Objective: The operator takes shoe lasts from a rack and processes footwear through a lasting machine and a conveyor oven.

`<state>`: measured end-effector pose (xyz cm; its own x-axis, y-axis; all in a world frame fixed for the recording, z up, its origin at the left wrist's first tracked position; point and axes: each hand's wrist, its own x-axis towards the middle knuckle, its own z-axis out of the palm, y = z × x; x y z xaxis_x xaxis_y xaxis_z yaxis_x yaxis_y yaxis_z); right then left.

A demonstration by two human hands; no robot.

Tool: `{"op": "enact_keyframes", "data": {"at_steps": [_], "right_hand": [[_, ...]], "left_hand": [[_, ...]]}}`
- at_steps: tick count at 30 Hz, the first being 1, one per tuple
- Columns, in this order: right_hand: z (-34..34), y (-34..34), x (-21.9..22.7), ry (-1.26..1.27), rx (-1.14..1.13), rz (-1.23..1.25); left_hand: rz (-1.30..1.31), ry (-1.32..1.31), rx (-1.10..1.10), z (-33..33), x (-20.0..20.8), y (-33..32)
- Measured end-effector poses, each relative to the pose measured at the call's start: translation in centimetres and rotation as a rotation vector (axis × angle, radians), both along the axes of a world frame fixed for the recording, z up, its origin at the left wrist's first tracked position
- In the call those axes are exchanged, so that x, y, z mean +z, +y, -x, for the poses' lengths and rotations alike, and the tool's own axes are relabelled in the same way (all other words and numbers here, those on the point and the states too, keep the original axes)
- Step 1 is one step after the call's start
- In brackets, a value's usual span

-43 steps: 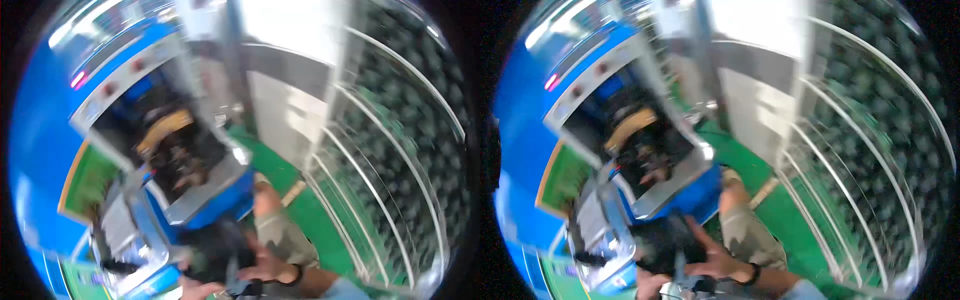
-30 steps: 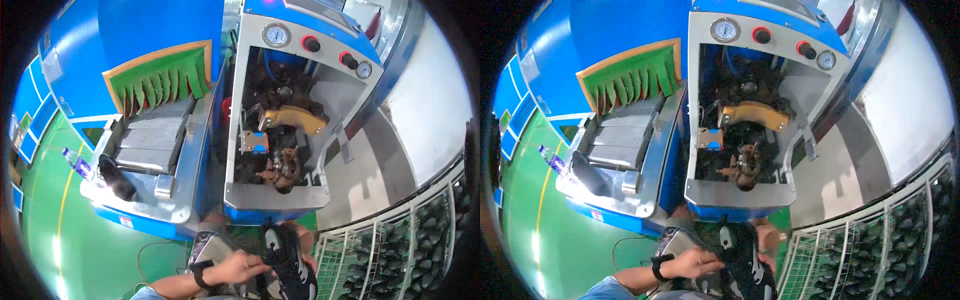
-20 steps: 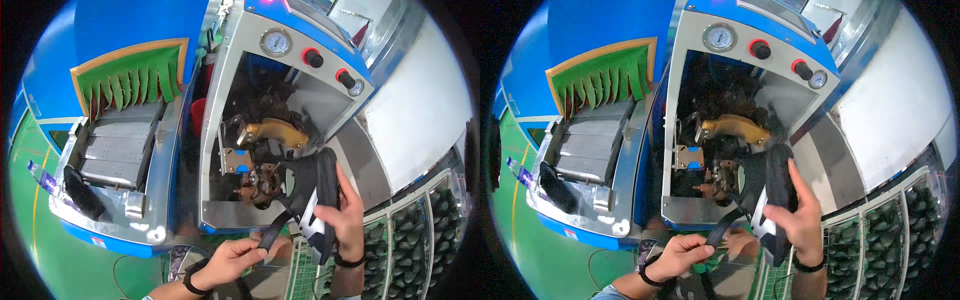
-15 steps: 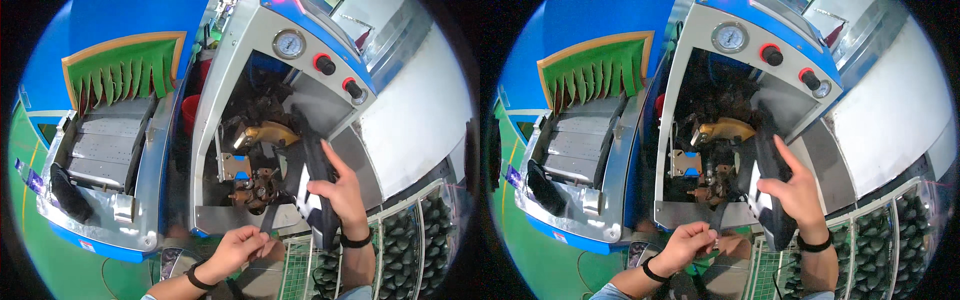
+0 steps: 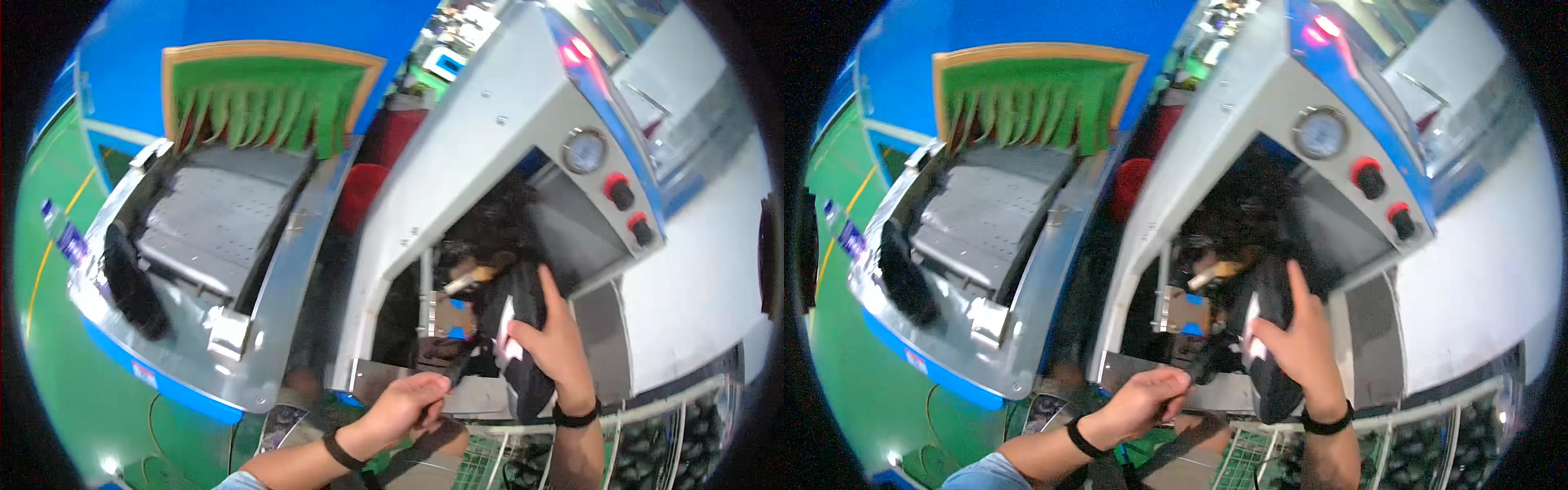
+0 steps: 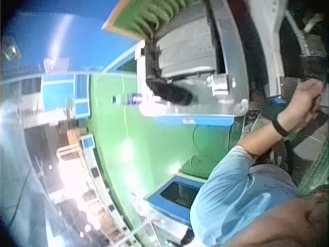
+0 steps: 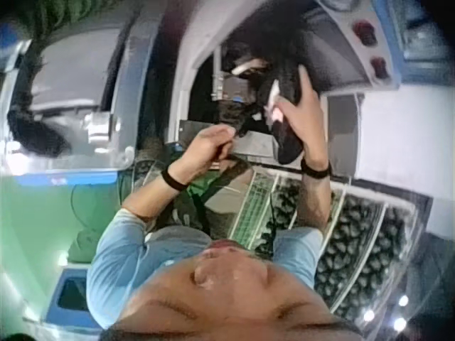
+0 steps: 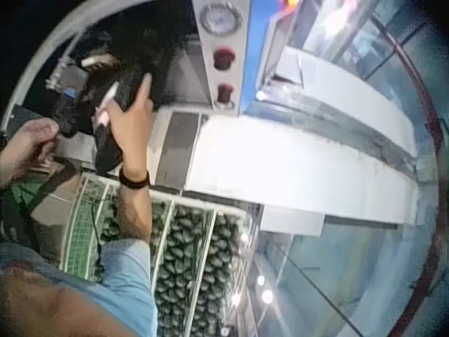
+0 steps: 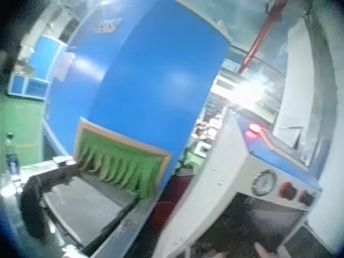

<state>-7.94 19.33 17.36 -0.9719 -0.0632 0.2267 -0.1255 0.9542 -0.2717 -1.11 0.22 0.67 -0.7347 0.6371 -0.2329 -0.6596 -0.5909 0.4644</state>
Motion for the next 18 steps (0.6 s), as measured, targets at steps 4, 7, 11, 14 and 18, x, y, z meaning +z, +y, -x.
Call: {"op": "enact_keyframes", "data": {"at_steps": [4, 7, 11, 14, 18], "right_hand": [[-1.0, -0.8, -0.3, 0.069, -0.021, 0.185], [-1.3, -0.6, -0.9, 0.164, 0.03, 0.149], [-3.4, -0.4, -0.6, 0.326, 0.055, 0.138], [-7.1, -1.1, -1.2, 0.302, -0.077, 0.099], [-14.8, -1.2, -4.7, 0.39, -0.147, 0.154]], "left_hand": [[0.013, -0.046, -0.022, -0.8, 0.5, 0.7], [0.03, -0.047, -0.056, -1.7, 1.0, 0.5], [0.111, 0.018, -0.112, -4.1, 1.2, 1.7], [0.157, 0.095, -0.137, -6.0, 1.4, 1.6], [0.2, 0.298, -0.249, -6.9, 2.7, -0.1]]}}
